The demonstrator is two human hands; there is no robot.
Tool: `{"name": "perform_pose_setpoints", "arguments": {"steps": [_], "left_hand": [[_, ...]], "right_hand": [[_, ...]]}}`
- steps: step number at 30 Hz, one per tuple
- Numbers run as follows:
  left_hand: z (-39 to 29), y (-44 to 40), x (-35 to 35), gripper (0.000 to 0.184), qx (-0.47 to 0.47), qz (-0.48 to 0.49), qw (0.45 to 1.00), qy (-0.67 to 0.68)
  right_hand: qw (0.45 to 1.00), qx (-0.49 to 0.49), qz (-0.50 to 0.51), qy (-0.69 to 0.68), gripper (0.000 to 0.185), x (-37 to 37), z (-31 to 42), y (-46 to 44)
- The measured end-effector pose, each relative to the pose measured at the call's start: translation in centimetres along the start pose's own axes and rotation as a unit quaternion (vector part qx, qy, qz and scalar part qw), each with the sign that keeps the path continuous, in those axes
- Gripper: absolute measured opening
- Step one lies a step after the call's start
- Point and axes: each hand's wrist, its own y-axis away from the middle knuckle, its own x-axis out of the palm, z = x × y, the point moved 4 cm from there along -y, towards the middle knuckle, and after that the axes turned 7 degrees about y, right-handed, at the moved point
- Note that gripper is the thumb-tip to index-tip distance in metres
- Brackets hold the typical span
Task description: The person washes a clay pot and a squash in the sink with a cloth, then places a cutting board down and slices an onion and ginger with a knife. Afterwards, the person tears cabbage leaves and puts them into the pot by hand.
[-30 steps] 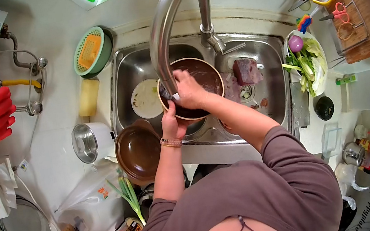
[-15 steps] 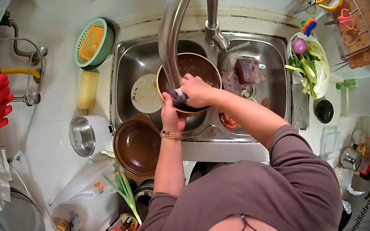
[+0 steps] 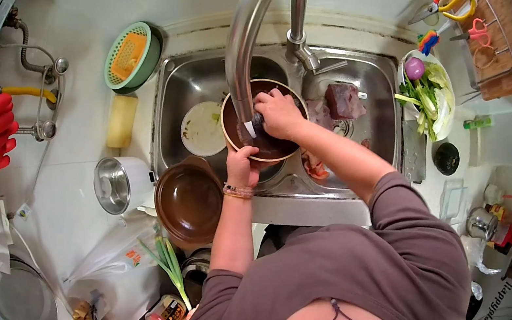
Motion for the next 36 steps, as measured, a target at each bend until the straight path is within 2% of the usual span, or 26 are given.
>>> {"name": "perform_pose_setpoints", "arguments": {"steps": [2, 3, 4, 5, 7, 8, 11, 12, 15, 16, 17, 18, 19, 20, 21, 23, 25, 26, 29, 30, 31, 32, 33, 34, 35, 36], "left_hand": [[-0.2, 0.2, -0.4, 0.055, -0.063, 0.023, 0.998, 0.008], [0.0, 0.5, -0.3, 0.055, -0.067, 0.03, 0.997, 0.028], [0.4, 0.6, 0.3, 0.054, -0.071, 0.041, 0.996, 0.047], [0.8, 0.7, 0.7, 0.054, -0.078, 0.054, 0.993, 0.066], [0.4, 0.9, 0.9, 0.055, -0.081, 0.142, 0.984, 0.063], [0.3, 1.0, 0.9, 0.056, -0.074, 0.17, 0.98, 0.073], [-0.1, 0.7, 0.5, 0.059, -0.103, 0.231, 0.933, 0.256], [0.0, 0.2, -0.1, 0.056, -0.091, 0.182, 0.948, 0.244], [0.6, -2.2, -2.5, 0.046, -0.025, 0.028, 0.987, 0.158], [0.9, -2.3, -3.2, 0.034, -0.044, -0.003, 0.994, 0.102], [1.0, -2.2, -3.8, 0.033, -0.041, -0.019, 0.996, 0.082], [0.2, -1.1, -2.4, 0.033, -0.042, -0.025, 0.996, 0.072], [-0.4, 0.0, -1.0, 0.033, -0.042, -0.03, 0.997, 0.063], [-0.3, 0.3, -0.6, 0.032, -0.04, -0.013, 0.998, 0.048], [-0.3, 0.6, -0.3, 0.033, -0.056, -0.008, 0.997, 0.06], [-0.3, 1.0, 0.4, 0.036, -0.091, 0.003, 0.992, 0.083], [-0.4, 0.2, -0.2, 0.043, -0.069, 0.008, 0.99, 0.121], [-0.4, -0.2, -1.3, 0.042, -0.053, 0.015, 0.992, 0.111], [-1.3, 0.4, -1.1, 0.039, 0.015, -0.014, 1.0, 0.021], [-1.4, 0.9, -0.3, 0.038, 0.043, -0.031, 0.998, -0.016], [-1.7, 1.0, 0.2, 0.038, 0.072, -0.046, 0.995, -0.054], [-1.3, 0.7, -0.2, 0.038, 0.065, -0.035, 0.997, -0.026], [-1.4, 0.3, -0.6, 0.039, 0.037, -0.032, 0.999, 0.005], [-1.9, 0.0, -1.2, 0.04, 0.009, -0.031, 0.999, 0.034], [-2.1, 0.1, -1.8, 0.041, -0.023, -0.032, 0.997, 0.062], [-2.4, 0.3, -2.0, 0.04, 0.0, -0.033, 0.999, 0.037]], "right_hand": [[0.957, 0.012, -0.14, -0.253, 0.032, 2.2, 0.1, -1.9], [0.903, 0.022, -0.206, -0.377, 0.033, 2.0, 0.7, -2.2], [0.912, -0.005, -0.18, -0.369, 0.036, 2.2, 1.5, -2.3], [0.928, -0.052, -0.206, -0.305, 0.035, 2.0, 2.5, -2.0], [0.909, -0.175, -0.113, -0.362, 0.032, 1.7, 3.4, -1.9], [0.89, -0.145, -0.035, -0.431, 0.03, 2.2, 3.4, -1.4], [0.88, -0.169, 0.208, -0.392, 0.033, 0.0, 4.0, 0.5], [0.876, -0.105, 0.309, -0.354, 0.036, 0.6, 3.5, 0.6], [0.9, -0.051, 0.4, -0.168, 0.025, -0.9, 1.3, 1.6], [0.924, -0.045, 0.375, -0.057, 0.025, -1.0, 0.4, 1.4], [0.937, -0.041, 0.342, 0.054, 0.026, -1.1, -0.3, 1.2], [0.969, -0.005, 0.228, 0.099, 0.028, -1.4, -1.1, 0.9], [0.983, 0.03, 0.109, 0.143, 0.031, -1.4, -1.8, 0.6], [0.994, 0.033, 0.019, 0.103, 0.035, -0.7, -1.9, -0.3], [0.994, 0.001, -0.043, 0.1, 0.038, 0.1, -1.2, -1.1], [0.999, -0.024, -0.031, 0.034, 0.039, 2.1, 1.4, -2.4], [0.987, -0.105, 0.018, -0.117, 0.041, 3.1, 3.2, -1.5], [0.978, -0.165, 0.062, -0.114, 0.043, 3.1, 3.1, -0.8], [0.979, -0.109, 0.172, 0.015, 0.046, 2.5, 0.1, -0.3], [0.99, -0.039, 0.126, 0.055, 0.044, 1.4, -0.1, -0.6], [0.995, -0.034, 0.092, 0.033, 0.042, 1.1, 0.7, -1.1], [0.998, -0.028, 0.059, 0.01, 0.04, 1.1, 1.7, -1.5], [0.999, -0.024, 0.025, -0.012, 0.038, 1.3, 2.3, -1.6], [0.993, -0.066, 0.015, -0.096, 0.035, 2.3, 2.9, -1.5], [0.979, -0.111, 0.085, -0.151, 0.035, 3.2, 2.8, -0.8], [0.983, -0.105, 0.119, -0.09, 0.034, 2.2, 2.5, -0.1]]}}
